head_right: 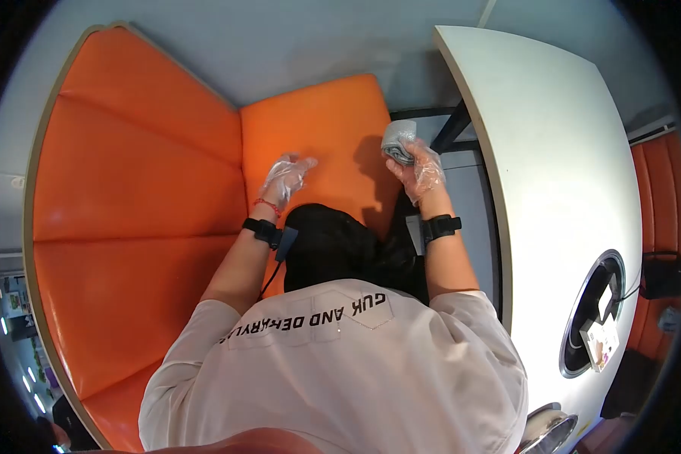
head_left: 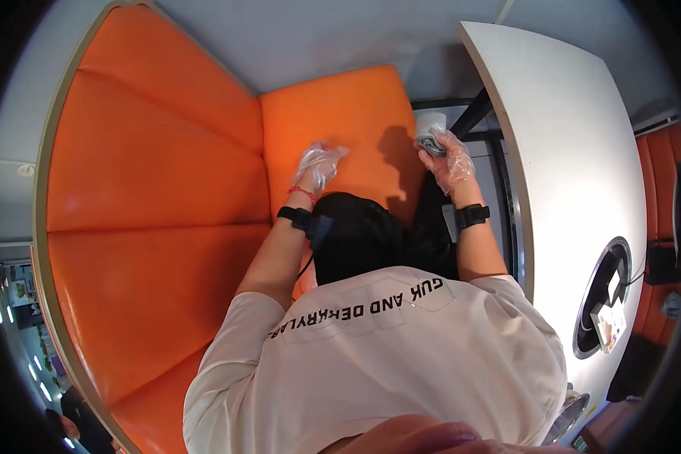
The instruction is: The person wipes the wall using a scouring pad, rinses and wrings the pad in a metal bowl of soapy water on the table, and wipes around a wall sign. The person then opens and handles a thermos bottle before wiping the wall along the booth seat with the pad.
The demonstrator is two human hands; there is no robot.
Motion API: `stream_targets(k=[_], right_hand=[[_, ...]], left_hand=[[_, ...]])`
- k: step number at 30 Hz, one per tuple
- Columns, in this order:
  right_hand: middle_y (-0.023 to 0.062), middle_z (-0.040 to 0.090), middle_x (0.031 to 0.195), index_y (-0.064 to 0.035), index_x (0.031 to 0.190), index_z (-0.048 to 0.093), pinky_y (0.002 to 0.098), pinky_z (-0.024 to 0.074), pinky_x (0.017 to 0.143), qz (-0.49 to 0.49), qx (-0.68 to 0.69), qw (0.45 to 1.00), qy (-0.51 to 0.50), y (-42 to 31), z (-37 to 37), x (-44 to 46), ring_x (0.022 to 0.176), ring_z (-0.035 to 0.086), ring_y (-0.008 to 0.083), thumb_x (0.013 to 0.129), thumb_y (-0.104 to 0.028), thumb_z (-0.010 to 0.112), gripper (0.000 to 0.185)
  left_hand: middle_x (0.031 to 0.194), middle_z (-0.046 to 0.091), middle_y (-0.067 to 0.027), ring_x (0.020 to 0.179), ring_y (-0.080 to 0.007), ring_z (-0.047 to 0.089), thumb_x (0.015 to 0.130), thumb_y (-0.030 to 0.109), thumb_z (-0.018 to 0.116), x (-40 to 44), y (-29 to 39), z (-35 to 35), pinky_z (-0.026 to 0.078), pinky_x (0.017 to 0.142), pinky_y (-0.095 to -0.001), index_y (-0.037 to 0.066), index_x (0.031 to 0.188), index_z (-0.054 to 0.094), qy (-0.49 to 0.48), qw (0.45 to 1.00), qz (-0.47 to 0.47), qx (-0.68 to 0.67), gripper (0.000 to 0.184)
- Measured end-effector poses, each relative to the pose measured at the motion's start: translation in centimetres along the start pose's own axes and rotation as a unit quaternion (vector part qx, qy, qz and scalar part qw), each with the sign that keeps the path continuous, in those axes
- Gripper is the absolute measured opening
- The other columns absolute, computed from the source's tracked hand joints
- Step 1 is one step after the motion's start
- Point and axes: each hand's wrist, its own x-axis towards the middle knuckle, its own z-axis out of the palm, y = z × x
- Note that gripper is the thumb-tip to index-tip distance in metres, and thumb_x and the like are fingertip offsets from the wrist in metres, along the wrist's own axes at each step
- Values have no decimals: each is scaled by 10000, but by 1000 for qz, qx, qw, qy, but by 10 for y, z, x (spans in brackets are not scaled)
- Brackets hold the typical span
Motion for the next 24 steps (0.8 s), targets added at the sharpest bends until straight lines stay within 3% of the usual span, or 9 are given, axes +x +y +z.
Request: stream_targets(k=[4, 7, 10, 19, 24], right_hand=[[180, 629, 1111, 7, 1300, 443, 344, 614, 658, -5, -18, 999, 26, -7, -8, -3, 907, 696, 316, 904, -80, 644, 454], [177, 633, 1100, 0, 1294, 453, 328, 609, 637, -9, -19, 999, 36, -7, -12, -2, 898, 696, 309, 901, -84, 653, 449], [170, 638, 1090, -6, 1285, 466, 320, 607, 636, -16, -36, 999, 30, 2, -6, 1, 895, 695, 301, 902, -93, 658, 437], [156, 647, 1069, -8, 1253, 500, 316, 610, 636, -16, -26, 999, 13, -4, 14, -11, 874, 697, 287, 903, -88, 661, 394], [145, 652, 1059, -16, 1247, 516, 308, 599, 633, -16, -45, 998, 32, -6, 13, -11, 865, 697, 277, 901, -99, 671, 388]], left_hand=[[1146, 565, -106, 1037, -199, 568, 880, 343, 717, -7, 8, 7, 503, 898, -363, 10, 1392, 410, -19, 1000, 6, -16, 683], [1114, 644, -102, 970, -180, 611, 849, 423, 730, -5, 9, 13, 479, 835, -308, 38, 1284, 517, 2, 999, 4, -45, 620], [1178, 568, -120, 1065, -205, 574, 893, 337, 702, -3, 10, 4, 507, 865, -350, 7, 1361, 440, -42, 996, -1, -81, 630], [976, 610, -64, 880, -155, 592, 903, 293, 691, -21, 28, 7, 512, 775, -327, 67, 1050, 528, -25, 991, 18, -128, 315], [940, 617, -53, 828, -141, 591, 913, 251, 675, -18, 26, 9, 515, 753, -321, 81, 1007, 505, -15, 989, 3, -145, 258]])
